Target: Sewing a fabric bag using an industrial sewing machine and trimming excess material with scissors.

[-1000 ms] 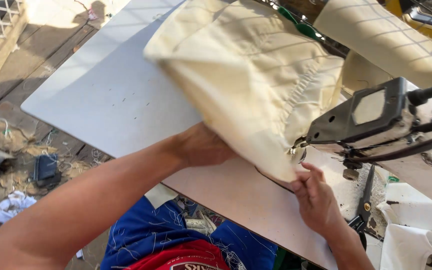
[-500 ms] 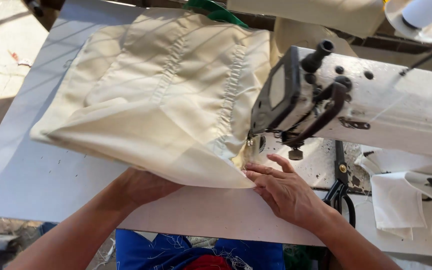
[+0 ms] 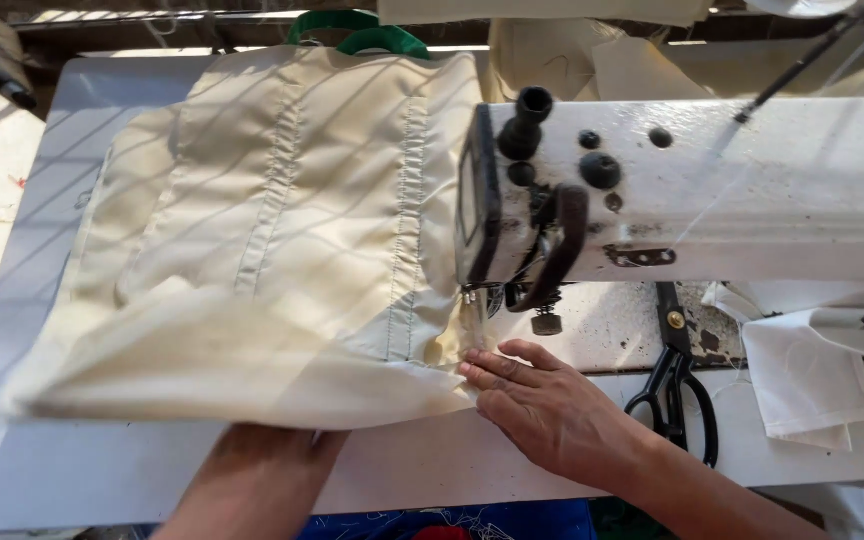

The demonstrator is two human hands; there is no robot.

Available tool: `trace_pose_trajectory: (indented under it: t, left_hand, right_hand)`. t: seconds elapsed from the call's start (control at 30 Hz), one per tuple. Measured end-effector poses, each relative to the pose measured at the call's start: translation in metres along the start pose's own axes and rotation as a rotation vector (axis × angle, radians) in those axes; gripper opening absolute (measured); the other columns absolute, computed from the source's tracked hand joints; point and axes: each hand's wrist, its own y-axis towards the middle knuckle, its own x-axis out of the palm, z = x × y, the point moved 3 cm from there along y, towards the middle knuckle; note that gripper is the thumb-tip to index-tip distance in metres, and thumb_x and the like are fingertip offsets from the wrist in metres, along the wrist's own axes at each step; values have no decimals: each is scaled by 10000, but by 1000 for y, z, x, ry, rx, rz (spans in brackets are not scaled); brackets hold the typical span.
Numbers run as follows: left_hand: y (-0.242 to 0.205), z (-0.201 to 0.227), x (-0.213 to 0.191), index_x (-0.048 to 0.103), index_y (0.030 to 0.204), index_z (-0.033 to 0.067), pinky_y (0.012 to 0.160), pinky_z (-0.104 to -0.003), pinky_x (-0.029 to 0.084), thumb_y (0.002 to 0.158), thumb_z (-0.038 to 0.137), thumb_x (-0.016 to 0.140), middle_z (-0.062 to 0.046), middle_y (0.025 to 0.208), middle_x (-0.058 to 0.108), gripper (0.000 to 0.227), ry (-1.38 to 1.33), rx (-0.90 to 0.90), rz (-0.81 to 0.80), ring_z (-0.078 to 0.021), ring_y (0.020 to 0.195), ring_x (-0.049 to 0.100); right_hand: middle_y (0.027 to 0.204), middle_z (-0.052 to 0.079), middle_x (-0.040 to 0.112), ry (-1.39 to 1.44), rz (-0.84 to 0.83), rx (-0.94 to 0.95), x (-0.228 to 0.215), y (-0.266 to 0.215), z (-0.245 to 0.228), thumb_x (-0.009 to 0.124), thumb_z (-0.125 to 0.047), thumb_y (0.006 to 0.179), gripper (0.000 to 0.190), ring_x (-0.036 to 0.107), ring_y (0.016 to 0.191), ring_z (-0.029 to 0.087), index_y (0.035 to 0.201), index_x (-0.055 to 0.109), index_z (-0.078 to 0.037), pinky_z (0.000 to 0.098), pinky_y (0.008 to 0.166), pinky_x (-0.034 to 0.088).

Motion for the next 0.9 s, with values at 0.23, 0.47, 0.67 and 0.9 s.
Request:
trace_pose_trajectory:
  t: [0.23, 0.47, 0.67, 0.9]
  left_hand:
    - [104, 35, -61, 613, 1212, -104, 1065, -554, 469, 925, -11, 612, -257, 1178, 637, 302, -624, 220, 213, -439, 1227, 595]
    - [128, 18, -5, 704, 1058, 13, 734, -339, 614, 954, -40, 568, -134, 925, 701, 179, -725, 36, -287, -248, 784, 673]
    - [139, -9, 19, 725, 1216, 84, 683, -497, 532, 902, 37, 621, -157, 984, 708, 334, -759, 10, -289, -368, 887, 694]
    - [139, -28, 5, 776, 996, 57, 646, -399, 509, 879, -75, 532, -86, 843, 737, 301, -902, 130, -249, -264, 716, 683]
  right_hand:
    - [1374, 184, 654, 36, 117, -52, -8, 3, -10, 413, -80, 1090, 231, 569, 1374, 333, 1280, 529, -21, 497, 1191, 338]
    - [1251, 133, 644, -226, 158, -51, -5, -8, -16, 535, -64, 1043, 99, 580, 1180, 325, 1072, 629, -54, 455, 977, 413]
    - [1074, 73, 714, -189, 220, 4, 1, 0, -17, 683, -100, 973, 68, 613, 1027, 291, 1035, 676, -70, 421, 922, 397]
    - [874, 63, 580, -188, 202, 132, 6, 7, -22, 628, -119, 987, 199, 546, 845, 284, 1166, 632, -34, 453, 920, 363]
